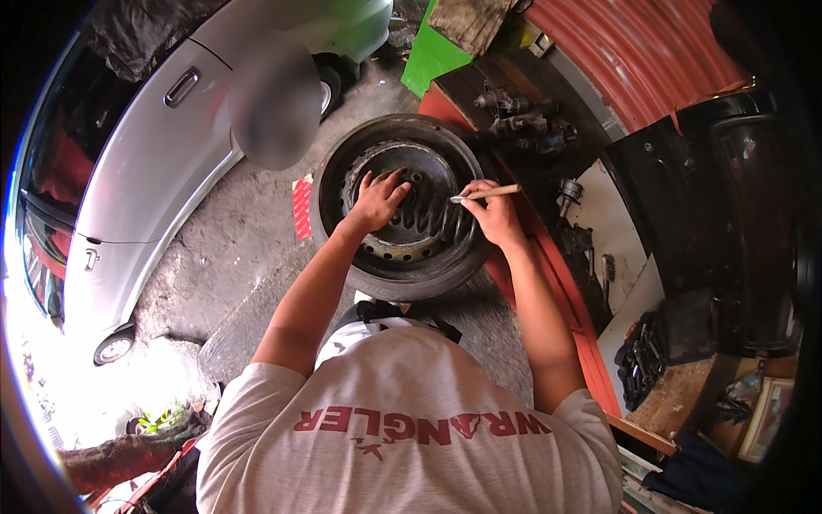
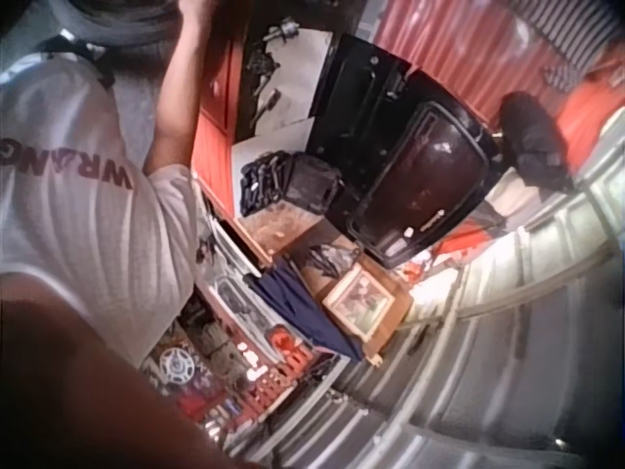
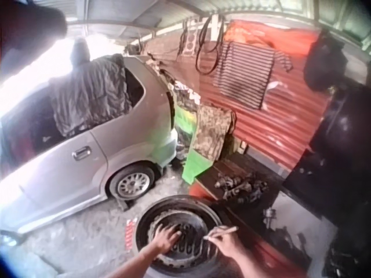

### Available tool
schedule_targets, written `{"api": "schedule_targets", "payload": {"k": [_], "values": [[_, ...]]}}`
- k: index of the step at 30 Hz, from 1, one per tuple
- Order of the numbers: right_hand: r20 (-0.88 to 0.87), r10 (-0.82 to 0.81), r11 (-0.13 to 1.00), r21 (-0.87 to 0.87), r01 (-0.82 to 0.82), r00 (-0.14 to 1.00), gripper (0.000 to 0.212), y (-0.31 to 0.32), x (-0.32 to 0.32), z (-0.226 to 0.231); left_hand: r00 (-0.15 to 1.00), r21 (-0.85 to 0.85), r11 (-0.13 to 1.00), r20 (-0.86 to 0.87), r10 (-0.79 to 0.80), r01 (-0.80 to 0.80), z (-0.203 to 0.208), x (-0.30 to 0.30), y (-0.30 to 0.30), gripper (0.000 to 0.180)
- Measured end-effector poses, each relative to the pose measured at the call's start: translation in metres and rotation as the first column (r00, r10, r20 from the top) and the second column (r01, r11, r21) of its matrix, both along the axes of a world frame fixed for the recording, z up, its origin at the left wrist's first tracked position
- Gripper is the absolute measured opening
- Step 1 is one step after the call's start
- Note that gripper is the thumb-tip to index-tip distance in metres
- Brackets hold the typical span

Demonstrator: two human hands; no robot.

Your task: The person scrubs a metal suspension spring with a small brush, rotating the spring to reach different coils. The spring is held in place on a tire rim while the person works around its circumference.

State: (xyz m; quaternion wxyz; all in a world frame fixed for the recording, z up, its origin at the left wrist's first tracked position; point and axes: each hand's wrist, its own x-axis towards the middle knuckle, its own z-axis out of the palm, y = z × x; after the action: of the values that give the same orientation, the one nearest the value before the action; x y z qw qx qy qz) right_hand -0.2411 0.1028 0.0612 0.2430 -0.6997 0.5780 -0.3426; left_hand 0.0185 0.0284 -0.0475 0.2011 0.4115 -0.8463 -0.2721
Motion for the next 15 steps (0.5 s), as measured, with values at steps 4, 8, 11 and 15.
{"api": "schedule_targets", "payload": {"k": [4, 8, 11, 15], "values": [[0.12, 0.083, 0.934, 0.337, -0.119, 0.989, 0.011, 0.001, -0.004, 0.015, 0.996, 0.171, 0.984, -0.063, 0.064, -0.053, 0.006, -0.003, 0.003, 0.063], [0.134, -0.03, 0.976, 0.217, 0.0, 0.991, 0.013, -0.006, -0.014, -0.006, 0.996, 0.244, 0.969, -0.072, 0.056, -0.037, 0.023, -0.006, 0.001, 0.066], [0.115, 0.0, 0.936, 0.349, -0.041, 0.993, 0.012, -0.008, -0.009, 0.003, 0.994, 0.145, 0.989, -0.107, -0.015, 0.03, 0.015, 0.003, 0.0, 0.066], [0.136, 0.003, 0.918, 0.394, -0.057, 0.991, 0.012, -0.008, -0.009, 0.008, 0.997, 0.288, 0.958, -0.079, 0.012, 0.011, 0.026, -0.001, -0.001, 0.065]]}}
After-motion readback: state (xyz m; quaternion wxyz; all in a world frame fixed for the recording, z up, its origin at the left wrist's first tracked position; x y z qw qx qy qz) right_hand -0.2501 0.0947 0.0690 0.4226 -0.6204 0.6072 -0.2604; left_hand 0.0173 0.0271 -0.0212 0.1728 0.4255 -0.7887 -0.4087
